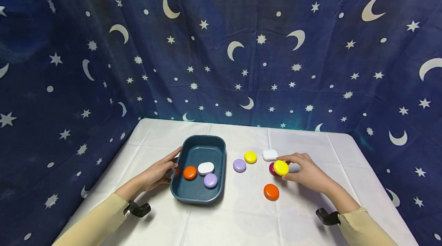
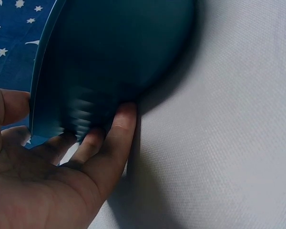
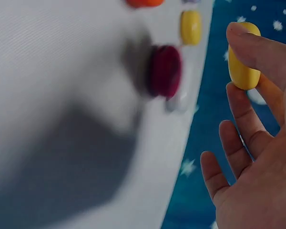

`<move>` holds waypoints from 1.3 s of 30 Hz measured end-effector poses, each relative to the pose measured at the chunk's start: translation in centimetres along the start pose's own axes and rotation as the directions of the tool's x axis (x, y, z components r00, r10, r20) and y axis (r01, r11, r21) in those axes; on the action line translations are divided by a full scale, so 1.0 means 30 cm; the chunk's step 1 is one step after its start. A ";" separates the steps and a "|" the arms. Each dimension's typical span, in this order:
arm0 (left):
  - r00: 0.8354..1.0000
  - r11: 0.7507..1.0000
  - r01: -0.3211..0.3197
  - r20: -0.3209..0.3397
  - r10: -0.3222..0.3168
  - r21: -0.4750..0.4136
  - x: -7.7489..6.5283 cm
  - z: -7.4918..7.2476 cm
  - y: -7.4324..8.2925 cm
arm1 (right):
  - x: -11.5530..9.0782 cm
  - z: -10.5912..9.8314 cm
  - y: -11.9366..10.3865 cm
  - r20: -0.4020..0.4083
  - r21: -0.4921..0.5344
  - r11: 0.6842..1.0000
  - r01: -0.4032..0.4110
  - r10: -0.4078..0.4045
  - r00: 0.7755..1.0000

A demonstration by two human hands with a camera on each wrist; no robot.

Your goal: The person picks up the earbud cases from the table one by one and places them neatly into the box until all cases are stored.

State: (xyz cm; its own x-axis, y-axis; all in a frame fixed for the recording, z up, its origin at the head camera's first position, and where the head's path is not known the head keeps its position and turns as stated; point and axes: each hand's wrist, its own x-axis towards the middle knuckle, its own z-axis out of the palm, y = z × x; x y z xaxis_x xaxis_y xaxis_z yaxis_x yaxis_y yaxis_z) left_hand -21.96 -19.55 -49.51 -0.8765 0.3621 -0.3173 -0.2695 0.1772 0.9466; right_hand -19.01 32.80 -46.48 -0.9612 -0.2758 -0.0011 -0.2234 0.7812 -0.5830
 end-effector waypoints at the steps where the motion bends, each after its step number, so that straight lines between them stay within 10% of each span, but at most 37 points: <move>1: 1.000 1.000 -0.001 0.002 0.001 -0.002 0.000 0.001 0.001 | 0.017 0.000 -0.021 -0.002 0.002 1.000 0.003 -0.003 1.000; 19: 1.000 1.000 0.001 0.004 -0.001 0.008 -0.002 0.007 0.005 | 0.306 0.122 -0.391 0.098 0.062 0.980 0.191 -0.197 0.976; 39: 1.000 1.000 0.011 -0.009 -0.011 0.009 -0.001 0.004 0.004 | 0.498 0.279 -0.510 0.166 -0.252 0.912 0.325 -0.290 0.943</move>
State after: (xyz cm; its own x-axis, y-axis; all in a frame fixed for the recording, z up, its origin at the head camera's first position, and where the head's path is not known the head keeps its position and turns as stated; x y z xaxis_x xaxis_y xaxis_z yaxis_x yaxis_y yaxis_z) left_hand -21.92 -19.43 -49.38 -0.8773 0.3515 -0.3269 -0.2755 0.1889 0.9426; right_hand -28.61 12.03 -44.38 -0.8143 -0.5795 0.0331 -0.5566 0.7635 -0.3275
